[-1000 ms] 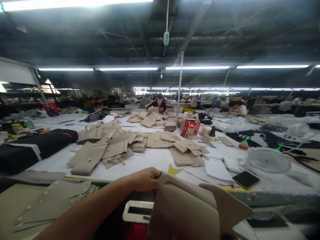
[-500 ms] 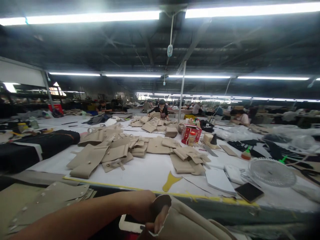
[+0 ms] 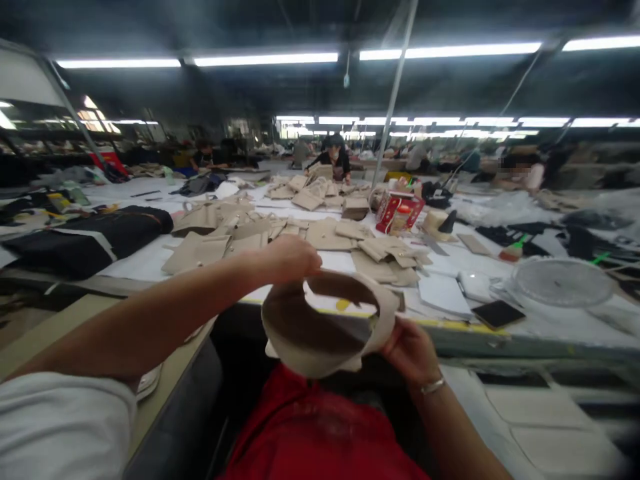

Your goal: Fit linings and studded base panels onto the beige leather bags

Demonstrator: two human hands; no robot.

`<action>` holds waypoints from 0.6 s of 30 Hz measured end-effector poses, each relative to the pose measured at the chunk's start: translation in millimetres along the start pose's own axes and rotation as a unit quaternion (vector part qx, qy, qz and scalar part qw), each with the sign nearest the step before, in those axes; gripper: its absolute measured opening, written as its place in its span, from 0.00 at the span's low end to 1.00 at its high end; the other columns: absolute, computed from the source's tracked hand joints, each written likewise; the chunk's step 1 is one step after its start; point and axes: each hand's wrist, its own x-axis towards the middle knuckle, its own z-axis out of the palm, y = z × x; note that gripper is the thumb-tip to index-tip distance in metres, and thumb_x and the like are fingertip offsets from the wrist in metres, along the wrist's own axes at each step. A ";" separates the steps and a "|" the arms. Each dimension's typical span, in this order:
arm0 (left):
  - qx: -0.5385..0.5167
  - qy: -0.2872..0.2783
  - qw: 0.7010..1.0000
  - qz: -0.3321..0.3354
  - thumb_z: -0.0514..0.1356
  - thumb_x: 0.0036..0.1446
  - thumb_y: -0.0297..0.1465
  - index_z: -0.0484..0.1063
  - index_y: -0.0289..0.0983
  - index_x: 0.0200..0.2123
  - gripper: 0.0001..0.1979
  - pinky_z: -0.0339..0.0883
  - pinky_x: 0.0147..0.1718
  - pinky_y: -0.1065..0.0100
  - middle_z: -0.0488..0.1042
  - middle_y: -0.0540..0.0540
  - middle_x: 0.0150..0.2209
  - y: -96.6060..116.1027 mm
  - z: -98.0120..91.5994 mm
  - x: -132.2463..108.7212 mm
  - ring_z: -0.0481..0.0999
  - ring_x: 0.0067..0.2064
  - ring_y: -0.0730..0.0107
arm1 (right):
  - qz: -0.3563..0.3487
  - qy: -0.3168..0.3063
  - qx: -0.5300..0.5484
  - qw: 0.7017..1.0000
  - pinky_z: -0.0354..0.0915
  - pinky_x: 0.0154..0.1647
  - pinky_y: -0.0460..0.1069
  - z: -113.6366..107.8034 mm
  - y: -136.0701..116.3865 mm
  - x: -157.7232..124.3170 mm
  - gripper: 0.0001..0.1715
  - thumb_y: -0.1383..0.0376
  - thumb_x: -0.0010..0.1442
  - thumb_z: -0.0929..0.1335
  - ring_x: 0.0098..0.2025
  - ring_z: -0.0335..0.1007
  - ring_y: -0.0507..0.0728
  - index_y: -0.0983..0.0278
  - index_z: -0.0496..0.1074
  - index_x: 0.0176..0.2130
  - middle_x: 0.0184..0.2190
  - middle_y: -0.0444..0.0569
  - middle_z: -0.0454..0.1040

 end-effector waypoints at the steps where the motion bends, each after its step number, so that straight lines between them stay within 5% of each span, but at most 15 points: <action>1: 0.024 0.005 1.000 0.010 0.53 0.53 0.25 0.74 0.33 0.27 0.09 0.60 0.30 0.67 0.75 0.40 0.29 5.2 -1.1 -1.6 0.73 0.33 0.62 | 0.010 -0.001 0.017 1.000 0.67 0.41 0.51 0.1 2.5 -0.1 0.17 0.58 0.59 0.58 0.38 0.71 0.55 0.62 0.72 0.37 0.35 0.48 0.75; 5: 0.011 0.067 0.995 0.067 0.50 0.53 0.21 0.73 0.32 0.29 0.11 0.60 0.30 0.66 0.74 0.40 0.29 32.3 -2.8 -5.5 0.72 0.35 0.62 | 0.081 0.012 -0.010 0.997 0.68 0.35 0.53 15.5 -3.0 9.0 0.32 0.44 0.57 0.55 0.31 0.71 0.58 0.65 0.70 0.39 0.28 0.51 0.75; 7: -0.098 0.113 0.986 0.072 0.52 0.55 0.27 0.73 0.33 0.27 0.10 0.61 0.32 0.66 0.74 0.41 0.29 36.3 0.6 -12.7 0.73 0.35 0.63 | 0.121 0.029 -0.032 0.992 0.67 0.27 0.50 24.8 -6.8 16.6 0.22 0.51 0.59 0.58 0.23 0.69 0.54 0.65 0.69 0.35 0.20 0.47 0.72; 9: -0.284 0.162 0.944 0.036 0.56 0.54 0.37 0.74 0.35 0.29 0.12 0.63 0.34 0.67 0.74 0.43 0.29 27.4 14.8 -24.4 0.73 0.35 0.64 | 0.122 0.047 -0.046 0.990 0.65 0.21 0.46 27.8 -5.0 21.4 0.11 0.61 0.58 0.62 0.16 0.64 0.51 0.65 0.69 0.32 0.16 0.43 0.69; 11: -0.495 0.213 0.840 -0.060 0.57 0.50 0.48 0.74 0.36 0.35 0.22 0.65 0.34 0.67 0.75 0.44 0.31 11.6 45.1 -37.6 0.74 0.34 0.65 | 0.101 0.062 -0.049 0.992 0.65 0.21 0.44 22.3 3.9 21.5 0.09 0.64 0.57 0.63 0.17 0.65 0.50 0.66 0.70 0.34 0.18 0.43 0.71; 13: -0.665 0.263 0.668 -0.205 0.49 0.51 0.55 0.73 0.34 0.38 0.31 0.67 0.32 0.67 0.75 0.44 0.30 2.6 88.9 -47.8 0.74 0.33 0.65 | 0.089 0.070 -0.035 0.993 0.68 0.26 0.45 10.7 18.1 17.5 0.12 0.62 0.58 0.62 0.22 0.69 0.52 0.65 0.71 0.38 0.23 0.44 0.74; 15: -0.800 0.160 0.495 -0.301 0.47 0.50 0.59 0.73 0.33 0.35 0.34 0.68 0.34 0.66 0.75 0.44 0.28 11.3 134.3 -51.3 0.75 0.33 0.65 | 0.114 0.068 -0.036 0.990 0.69 0.29 0.47 -2.8 34.0 12.0 0.15 0.59 0.59 0.62 0.25 0.70 0.53 0.64 0.72 0.38 0.25 0.44 0.75; 17: -0.839 0.075 0.447 -0.301 0.43 0.52 0.58 0.73 0.31 0.35 0.36 0.69 0.36 0.61 0.76 0.40 0.29 37.1 167.4 -47.1 0.75 0.35 0.59 | 0.137 0.070 -0.074 0.985 0.69 0.29 0.48 -14.8 48.7 8.4 0.17 0.55 0.59 0.62 0.27 0.71 0.55 0.63 0.73 0.38 0.25 0.45 0.75; 18: -0.880 0.014 0.378 -0.286 0.42 0.51 0.60 0.73 0.31 0.36 0.38 0.69 0.38 0.59 0.76 0.39 0.30 52.7 177.0 -42.8 0.76 0.36 0.57 | 0.139 0.078 -0.100 0.982 0.69 0.30 0.49 -19.9 55.2 8.1 0.17 0.55 0.58 0.62 0.29 0.71 0.56 0.62 0.73 0.38 0.26 0.45 0.75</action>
